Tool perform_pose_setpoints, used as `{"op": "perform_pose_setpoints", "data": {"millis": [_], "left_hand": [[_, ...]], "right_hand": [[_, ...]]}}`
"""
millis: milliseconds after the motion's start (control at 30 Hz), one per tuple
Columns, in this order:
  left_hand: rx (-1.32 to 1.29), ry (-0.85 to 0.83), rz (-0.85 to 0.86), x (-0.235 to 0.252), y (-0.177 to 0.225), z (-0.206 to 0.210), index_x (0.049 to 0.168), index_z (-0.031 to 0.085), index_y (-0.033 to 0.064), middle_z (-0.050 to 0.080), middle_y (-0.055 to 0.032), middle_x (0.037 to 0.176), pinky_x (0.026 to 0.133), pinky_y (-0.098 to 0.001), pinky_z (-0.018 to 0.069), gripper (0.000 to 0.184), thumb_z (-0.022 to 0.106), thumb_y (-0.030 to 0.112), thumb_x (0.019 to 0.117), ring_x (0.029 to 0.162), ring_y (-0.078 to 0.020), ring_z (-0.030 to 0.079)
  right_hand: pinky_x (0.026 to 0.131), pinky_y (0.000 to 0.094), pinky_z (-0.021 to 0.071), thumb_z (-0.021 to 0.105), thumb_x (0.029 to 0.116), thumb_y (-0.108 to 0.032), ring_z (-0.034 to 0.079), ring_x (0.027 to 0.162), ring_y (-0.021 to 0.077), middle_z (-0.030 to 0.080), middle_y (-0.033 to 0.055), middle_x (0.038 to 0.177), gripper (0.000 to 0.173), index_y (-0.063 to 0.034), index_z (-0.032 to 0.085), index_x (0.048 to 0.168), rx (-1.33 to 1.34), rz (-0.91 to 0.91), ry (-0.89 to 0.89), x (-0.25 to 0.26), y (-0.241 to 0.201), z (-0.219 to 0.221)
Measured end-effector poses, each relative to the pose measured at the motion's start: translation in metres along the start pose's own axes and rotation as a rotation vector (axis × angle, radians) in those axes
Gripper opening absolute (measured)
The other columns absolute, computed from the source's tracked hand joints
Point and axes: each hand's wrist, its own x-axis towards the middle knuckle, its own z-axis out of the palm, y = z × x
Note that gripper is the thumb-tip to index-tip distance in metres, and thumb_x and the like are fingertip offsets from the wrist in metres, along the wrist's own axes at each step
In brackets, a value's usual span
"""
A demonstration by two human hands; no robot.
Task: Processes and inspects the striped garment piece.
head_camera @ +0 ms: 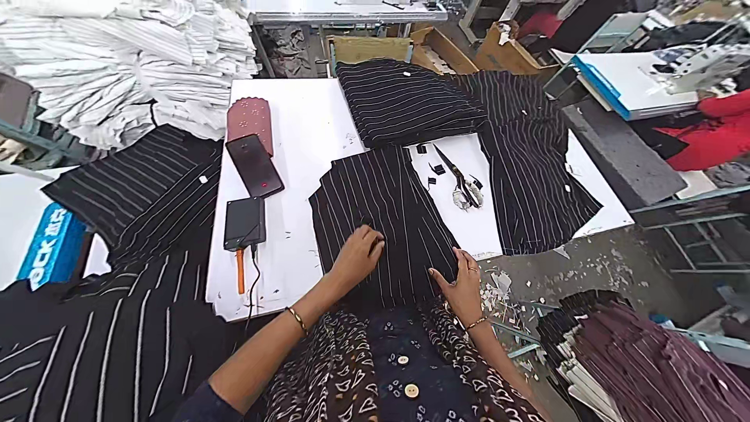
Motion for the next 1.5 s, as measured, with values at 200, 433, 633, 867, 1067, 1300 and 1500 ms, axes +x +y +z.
{"op": "perform_pose_setpoints", "data": {"millis": [200, 433, 633, 867, 1067, 1300, 1500], "left_hand": [[-0.387, -0.031, -0.224, 0.001, 0.028, 0.038, 0.149, 0.039, -0.0042, 0.055, -0.0240, 0.136, 0.090, -0.0369, 0.0557, 0.062, 0.064, 0.026, 0.1003, 0.110, -0.0280, 0.064], [-0.707, -0.064, -0.452, 0.014, 0.050, 0.041, 0.151, 0.032, -0.0048, 0.057, -0.0247, 0.135, 0.092, -0.0445, 0.0571, 0.069, 0.064, 0.032, 0.1021, 0.109, -0.0298, 0.067], [-0.210, -0.158, -0.433, 0.034, 0.053, 0.029, 0.154, 0.025, -0.0128, 0.051, -0.0349, 0.142, 0.116, -0.0505, 0.0364, 0.087, 0.071, 0.034, 0.0966, 0.136, -0.0416, 0.051], [-0.415, -0.099, -0.390, 0.034, 0.027, 0.038, 0.144, 0.046, -0.0108, 0.054, -0.0316, 0.141, 0.116, -0.0479, 0.0377, 0.058, 0.066, 0.022, 0.1006, 0.135, -0.0366, 0.052], [-0.540, -0.079, -0.466, 0.030, 0.034, 0.034, 0.147, 0.039, -0.0078, 0.053, -0.0326, 0.138, 0.108, -0.0543, 0.0424, 0.075, 0.052, 0.053, 0.1036, 0.129, -0.0396, 0.054], [-0.312, -0.219, -0.496, 0.048, 0.028, 0.026, 0.126, 0.062, -0.0058, 0.067, -0.0250, 0.118, 0.103, -0.0533, 0.0472, 0.062, 0.079, 0.041, 0.0890, 0.113, -0.0343, 0.065], [-0.849, 0.129, -0.569, 0.025, 0.036, -0.014, 0.118, 0.057, -0.0036, 0.067, -0.0099, 0.090, 0.068, -0.0308, 0.0590, 0.029, 0.067, 0.001, 0.0911, 0.074, -0.0129, 0.068]], "right_hand": [[0.084, 0.0477, 0.0559, 0.075, 0.0925, -0.035, 0.068, 0.094, 0.0305, 0.067, 0.0191, 0.116, 0.046, -0.0034, 0.068, 0.125, 0.068, 0.111, -0.101, -0.002, -0.001, -0.011], [0.084, 0.0457, 0.0573, 0.062, 0.1009, -0.026, 0.072, 0.088, 0.0284, 0.073, 0.0165, 0.099, 0.031, 0.0011, 0.072, 0.109, 0.165, -0.032, -0.210, -0.017, -0.032, 0.003], [0.082, 0.0356, 0.0550, 0.060, 0.1017, -0.022, 0.069, 0.086, 0.0208, 0.073, 0.0154, 0.101, 0.027, 0.0004, 0.073, 0.111, 0.425, -0.201, -0.477, -0.040, -0.082, 0.017], [0.091, 0.0417, 0.0551, 0.073, 0.0952, -0.027, 0.064, 0.110, 0.0322, 0.047, 0.0310, 0.143, 0.071, 0.0087, 0.038, 0.145, 0.631, 0.553, 0.142, -0.030, 0.019, 0.009], [0.079, 0.0358, 0.0580, 0.065, 0.0993, -0.022, 0.070, 0.082, 0.0175, 0.073, 0.0116, 0.093, 0.026, 0.0023, 0.072, 0.105, 0.486, 0.064, -0.021, -0.042, -0.025, 0.003], [0.084, 0.0344, 0.0558, 0.060, 0.1031, -0.022, 0.069, 0.086, 0.0195, 0.073, 0.0138, 0.100, 0.027, -0.0011, 0.074, 0.111, 0.475, -0.310, -0.452, -0.049, -0.085, 0.008], [0.087, 0.0353, 0.0585, 0.055, 0.1050, -0.019, 0.072, 0.090, 0.0185, 0.073, 0.0133, 0.108, 0.027, -0.0021, 0.071, 0.119, 0.390, 0.006, -0.337, -0.027, -0.026, -0.020]]}}
